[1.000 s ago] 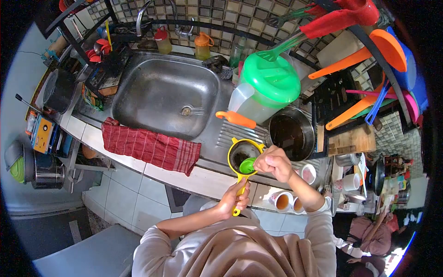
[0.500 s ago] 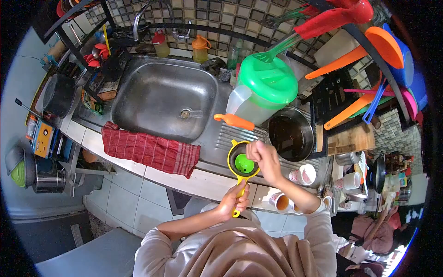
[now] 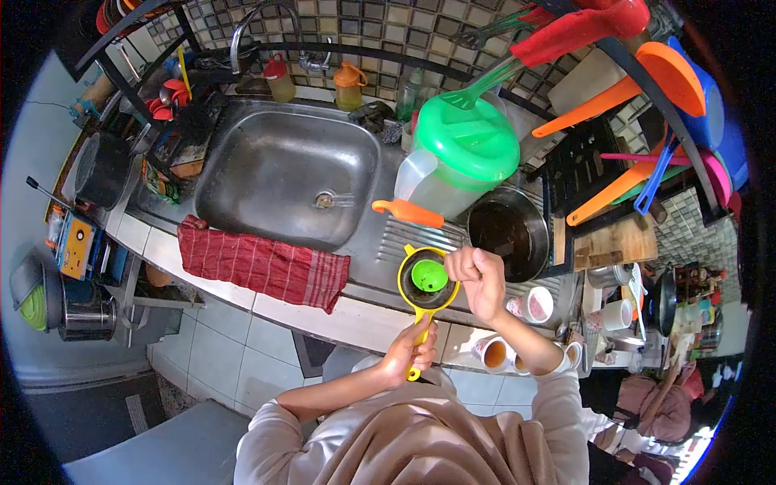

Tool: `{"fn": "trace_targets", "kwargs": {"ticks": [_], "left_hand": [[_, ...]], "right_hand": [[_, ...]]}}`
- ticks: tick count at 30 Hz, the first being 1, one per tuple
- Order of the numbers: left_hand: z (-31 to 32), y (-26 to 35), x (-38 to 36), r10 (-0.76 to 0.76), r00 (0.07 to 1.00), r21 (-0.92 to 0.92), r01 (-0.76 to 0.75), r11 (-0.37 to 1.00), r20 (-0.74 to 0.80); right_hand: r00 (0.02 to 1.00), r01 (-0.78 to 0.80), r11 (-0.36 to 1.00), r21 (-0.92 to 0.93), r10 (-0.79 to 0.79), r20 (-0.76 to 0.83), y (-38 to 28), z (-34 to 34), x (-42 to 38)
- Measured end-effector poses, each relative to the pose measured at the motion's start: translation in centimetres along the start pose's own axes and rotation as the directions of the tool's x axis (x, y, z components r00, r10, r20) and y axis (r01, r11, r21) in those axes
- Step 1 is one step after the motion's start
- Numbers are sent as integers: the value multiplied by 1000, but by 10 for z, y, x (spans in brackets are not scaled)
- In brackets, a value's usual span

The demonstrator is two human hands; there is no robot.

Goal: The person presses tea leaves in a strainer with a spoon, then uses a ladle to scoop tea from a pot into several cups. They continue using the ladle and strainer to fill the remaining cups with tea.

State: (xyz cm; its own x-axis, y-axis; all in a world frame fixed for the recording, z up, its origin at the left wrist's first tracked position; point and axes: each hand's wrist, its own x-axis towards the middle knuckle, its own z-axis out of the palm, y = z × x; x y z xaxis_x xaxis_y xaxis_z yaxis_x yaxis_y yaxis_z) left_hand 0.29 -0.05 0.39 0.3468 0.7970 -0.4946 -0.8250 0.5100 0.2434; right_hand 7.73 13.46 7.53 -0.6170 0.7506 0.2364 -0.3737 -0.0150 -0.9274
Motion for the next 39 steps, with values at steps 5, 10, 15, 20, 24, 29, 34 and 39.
{"fn": "trace_targets", "kwargs": {"ticks": [5,10,15,20,24,29,34,39], "left_hand": [[-2,-1,1,-3,1000,-13,3,1000,8],[-2,0,1,-13,1000,-22,13,1000,10],[0,2,0,-22,1000,-32,22,999,-3],[-2,2,2,-20,1000,-2,20,1000,17],[-4,2,2,-20,999,0,20,1000,30],[-1,4,-1,-31,999,-14,31,999,15],[-3,3,1,-31,999,-1,31,1000,23],[-6,0,3,-18,1000,-14,18,1000,16]], "right_hand": [[965,-137,990,42,124,231,8,-16,11],[855,-198,980,0,173,490,19,-19,24],[860,-151,982,-111,185,475,31,-11,20],[990,-107,987,116,95,106,40,-5,16],[971,-122,976,182,156,-181,26,-8,28],[978,-185,964,192,162,129,13,-21,25],[889,-319,946,57,277,365,11,-13,21],[863,-357,933,47,310,400,25,-4,26]]}}
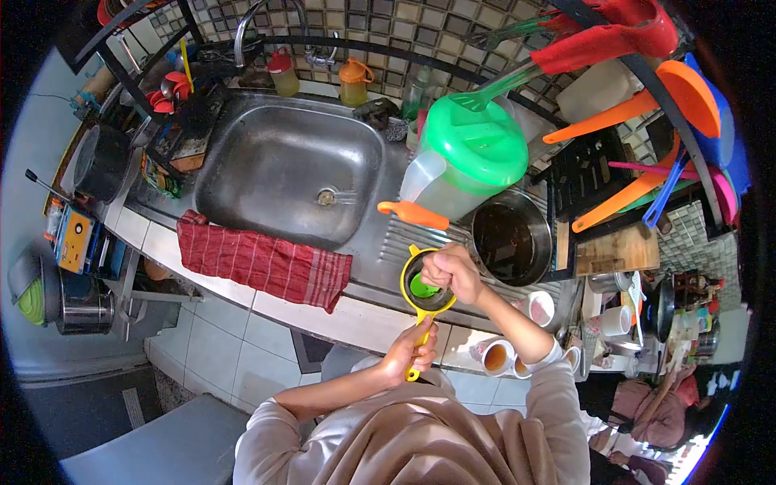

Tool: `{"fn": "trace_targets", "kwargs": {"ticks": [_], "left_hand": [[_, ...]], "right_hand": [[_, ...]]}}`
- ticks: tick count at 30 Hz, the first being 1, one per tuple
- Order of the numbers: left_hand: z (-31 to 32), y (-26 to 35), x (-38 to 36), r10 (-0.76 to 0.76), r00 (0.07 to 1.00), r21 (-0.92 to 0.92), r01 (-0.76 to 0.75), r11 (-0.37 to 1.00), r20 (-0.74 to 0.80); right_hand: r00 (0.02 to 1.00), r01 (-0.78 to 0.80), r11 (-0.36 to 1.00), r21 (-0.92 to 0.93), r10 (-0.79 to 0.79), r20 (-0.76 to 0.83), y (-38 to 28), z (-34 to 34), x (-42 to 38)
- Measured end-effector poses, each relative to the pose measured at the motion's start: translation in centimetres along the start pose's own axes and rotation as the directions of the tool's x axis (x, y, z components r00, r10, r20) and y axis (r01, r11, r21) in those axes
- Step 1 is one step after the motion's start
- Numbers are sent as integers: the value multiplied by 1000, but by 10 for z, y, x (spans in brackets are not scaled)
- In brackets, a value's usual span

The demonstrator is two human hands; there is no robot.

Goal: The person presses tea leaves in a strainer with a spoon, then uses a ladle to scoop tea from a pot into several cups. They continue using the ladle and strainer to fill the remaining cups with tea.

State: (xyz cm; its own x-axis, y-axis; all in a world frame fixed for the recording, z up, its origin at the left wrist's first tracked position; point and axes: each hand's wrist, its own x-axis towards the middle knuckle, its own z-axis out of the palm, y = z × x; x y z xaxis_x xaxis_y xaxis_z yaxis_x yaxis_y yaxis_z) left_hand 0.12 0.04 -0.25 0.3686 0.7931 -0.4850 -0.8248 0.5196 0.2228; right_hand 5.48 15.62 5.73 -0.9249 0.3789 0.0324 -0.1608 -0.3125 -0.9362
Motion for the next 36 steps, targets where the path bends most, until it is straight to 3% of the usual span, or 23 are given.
{"fn": "trace_targets", "kwargs": {"ticks": [4,11,14,16,22,32,36], "left_hand": [[2,3,-1,-12,1000,-8,12,1000,-6],[1,4,-1,-14,1000,-4,14,1000,-3],[3,4,-1,-22,1000,0,22,1000,-15],[2,3,-1,-15,1000,4,15,1000,-18],[1,3,-1,-21,1000,10,21,1000,-22],[0,3,-1,-23,1000,-5,23,1000,8],[2,3,-1,-17,1000,-2,17,1000,21]], "right_hand": [[1000,-7,998,68,8,-17,2,0,3],[992,84,996,21,-81,-101,14,5,3],[970,127,990,59,-112,-214,17,7,2],[941,190,982,20,-176,-289,18,10,2],[918,246,969,-23,-240,-316,17,13,3],[812,162,971,-177,-233,-535,-4,10,-7],[798,178,940,-292,-311,-517,-7,11,-9]]}}
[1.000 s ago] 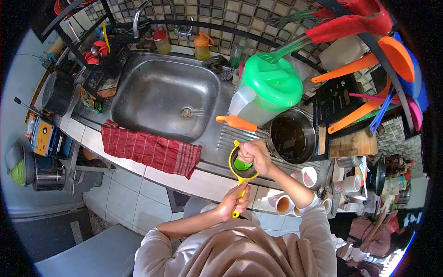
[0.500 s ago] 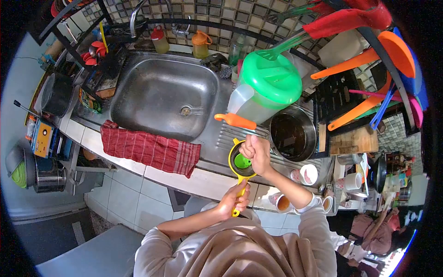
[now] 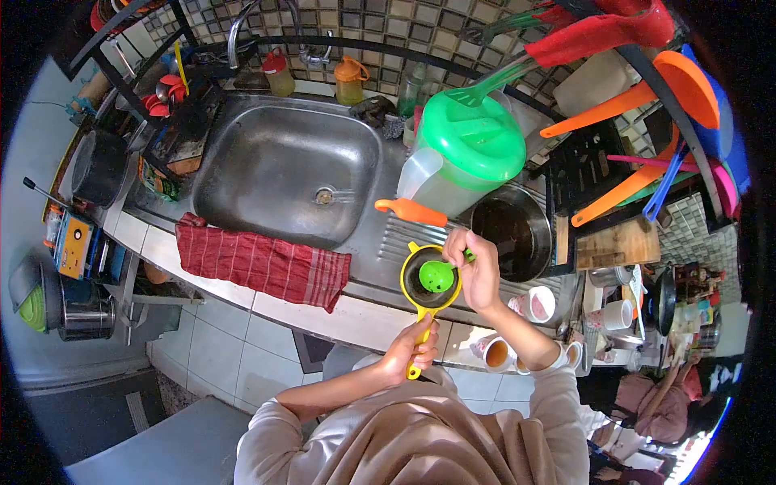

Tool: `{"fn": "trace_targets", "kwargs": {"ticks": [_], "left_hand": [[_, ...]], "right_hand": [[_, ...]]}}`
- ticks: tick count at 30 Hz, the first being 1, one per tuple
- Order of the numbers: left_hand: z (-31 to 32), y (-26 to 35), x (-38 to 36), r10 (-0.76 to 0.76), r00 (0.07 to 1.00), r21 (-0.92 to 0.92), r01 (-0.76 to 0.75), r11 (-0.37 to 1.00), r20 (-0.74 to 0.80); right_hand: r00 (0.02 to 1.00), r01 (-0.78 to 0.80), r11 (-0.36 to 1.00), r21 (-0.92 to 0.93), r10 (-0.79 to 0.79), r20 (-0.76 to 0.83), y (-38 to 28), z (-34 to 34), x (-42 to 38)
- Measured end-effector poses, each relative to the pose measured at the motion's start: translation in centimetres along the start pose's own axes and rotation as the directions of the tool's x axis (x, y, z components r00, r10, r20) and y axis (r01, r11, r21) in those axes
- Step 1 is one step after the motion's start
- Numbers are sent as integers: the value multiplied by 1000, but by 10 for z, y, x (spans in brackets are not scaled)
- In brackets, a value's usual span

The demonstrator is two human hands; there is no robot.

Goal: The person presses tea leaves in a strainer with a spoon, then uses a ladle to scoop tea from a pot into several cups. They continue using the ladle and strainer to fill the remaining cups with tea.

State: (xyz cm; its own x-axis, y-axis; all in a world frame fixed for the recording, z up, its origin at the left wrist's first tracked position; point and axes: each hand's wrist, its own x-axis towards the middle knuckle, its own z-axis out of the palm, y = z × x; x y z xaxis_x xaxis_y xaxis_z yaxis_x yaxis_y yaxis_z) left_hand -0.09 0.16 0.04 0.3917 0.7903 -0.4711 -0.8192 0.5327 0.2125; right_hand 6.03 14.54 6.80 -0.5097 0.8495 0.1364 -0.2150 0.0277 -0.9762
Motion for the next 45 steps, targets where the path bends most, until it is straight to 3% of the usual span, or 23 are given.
{"fn": "trace_targets", "kwargs": {"ticks": [2,6,8,9,11,13,15,16,21,23,25,27,31,34,36,40,42,45], "left_hand": [[0,0,-1,4,1000,-1,-4,1000,7],[0,1,0,-4,1000,-4,4,1000,0],[-2,1,0,-12,1000,-6,12,1000,-1],[-3,1,1,-7,1000,-14,7,1000,11],[-3,1,0,-7,1000,-17,7,1000,28],[-1,3,-1,-12,1000,-9,12,1000,10],[-1,3,-1,-23,1000,-3,23,1000,5],[-1,4,-2,-28,1000,-5,28,1000,-5],[-4,5,-2,-38,999,9,38,999,15],[-5,5,-1,-44,999,13,43,999,30],[-7,5,0,-42,998,2,42,999,47],[-7,5,-1,-50,997,-1,50,999,61],[-7,7,-1,-66,996,-16,67,998,66],[-8,7,-1,-73,994,-33,76,997,80],[-7,6,-1,-71,995,-28,73,997,72],[-6,7,-2,-69,996,-13,70,997,57],[-7,6,-1,-63,997,-12,64,998,53],[-7,5,-1,-61,997,-16,62,998,42]], "right_hand": [[994,84,996,-10,-83,75,-1,0,1],[980,44,998,44,-52,192,-12,-1,-1],[941,-179,975,131,131,311,-22,-1,-4],[942,-176,976,129,129,311,-24,0,-6],[906,-201,970,-136,237,350,-28,2,-14],[898,-224,952,-208,285,336,-29,1,-26],[933,-99,967,-233,172,316,-26,-1,-38],[941,-175,969,-172,216,261,-30,-1,-46],[973,-199,976,-85,207,105,-21,-10,-77],[992,51,971,-234,-22,126,-15,-14,-84],[996,29,974,-224,-9,88,-11,-15,-89],[989,147,969,-197,-150,-4,-6,-13,-90],[985,157,984,-89,-163,-61,-2,-11,-88],[961,238,971,-22,-239,-136,-4,0,-82],[905,389,921,-40,-389,-173,-3,5,-76],[908,363,932,-2,-355,-223,6,8,-70],[958,156,988,-16,-155,-240,10,4,-72],[964,127,992,22,-118,-237,9,-1,-64]]}}
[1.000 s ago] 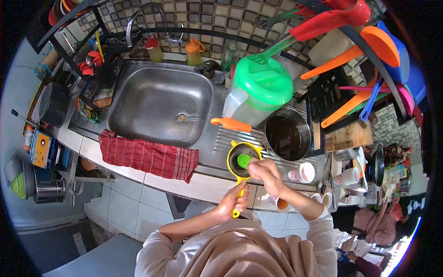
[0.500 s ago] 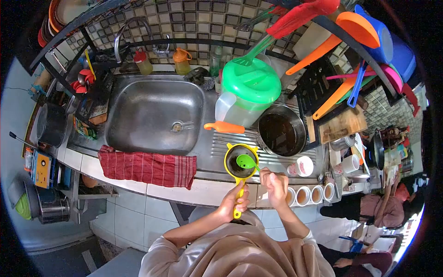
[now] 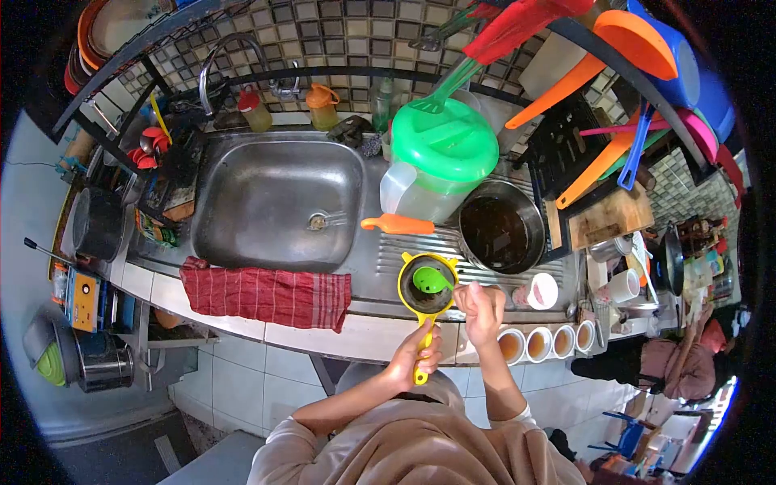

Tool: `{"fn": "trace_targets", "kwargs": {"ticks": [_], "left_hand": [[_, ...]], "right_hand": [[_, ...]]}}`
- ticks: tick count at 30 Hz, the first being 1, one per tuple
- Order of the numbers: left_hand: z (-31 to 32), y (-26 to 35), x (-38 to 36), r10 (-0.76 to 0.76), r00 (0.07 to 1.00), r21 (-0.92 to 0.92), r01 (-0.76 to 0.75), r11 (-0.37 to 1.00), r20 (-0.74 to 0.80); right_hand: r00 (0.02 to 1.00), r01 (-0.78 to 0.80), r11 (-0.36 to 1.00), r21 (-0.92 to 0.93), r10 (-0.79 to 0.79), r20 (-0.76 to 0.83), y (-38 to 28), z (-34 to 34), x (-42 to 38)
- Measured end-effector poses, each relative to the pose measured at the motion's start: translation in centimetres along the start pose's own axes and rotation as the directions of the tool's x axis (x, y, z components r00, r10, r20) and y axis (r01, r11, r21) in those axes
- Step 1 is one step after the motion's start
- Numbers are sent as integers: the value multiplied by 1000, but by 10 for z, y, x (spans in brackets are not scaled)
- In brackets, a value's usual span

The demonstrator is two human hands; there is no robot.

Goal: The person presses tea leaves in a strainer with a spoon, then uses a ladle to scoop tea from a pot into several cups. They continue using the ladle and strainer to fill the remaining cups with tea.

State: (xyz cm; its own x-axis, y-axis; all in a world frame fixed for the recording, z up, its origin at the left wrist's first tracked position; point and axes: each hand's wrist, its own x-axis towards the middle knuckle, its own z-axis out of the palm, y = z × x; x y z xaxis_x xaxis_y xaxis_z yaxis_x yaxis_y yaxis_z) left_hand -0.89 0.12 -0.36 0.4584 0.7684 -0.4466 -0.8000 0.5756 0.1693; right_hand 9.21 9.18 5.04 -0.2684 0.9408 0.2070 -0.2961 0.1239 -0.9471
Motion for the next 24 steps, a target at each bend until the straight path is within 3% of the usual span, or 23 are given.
{"fn": "trace_targets", "kwargs": {"ticks": [4,9,17,24], "left_hand": [[0,-2,3,24,999,-5,-25,1000,-23],[4,-2,4,39,998,4,-39,999,-41],[2,-7,6,56,995,-5,-57,998,-78],[1,-10,7,66,994,-1,-66,998,-90]], "right_hand": [[999,-48,996,75,48,-2,6,-6,4],[989,-145,986,-79,147,28,5,1,7],[990,-116,973,-199,129,57,0,12,22],[999,9,967,-254,5,53,2,12,15]]}}
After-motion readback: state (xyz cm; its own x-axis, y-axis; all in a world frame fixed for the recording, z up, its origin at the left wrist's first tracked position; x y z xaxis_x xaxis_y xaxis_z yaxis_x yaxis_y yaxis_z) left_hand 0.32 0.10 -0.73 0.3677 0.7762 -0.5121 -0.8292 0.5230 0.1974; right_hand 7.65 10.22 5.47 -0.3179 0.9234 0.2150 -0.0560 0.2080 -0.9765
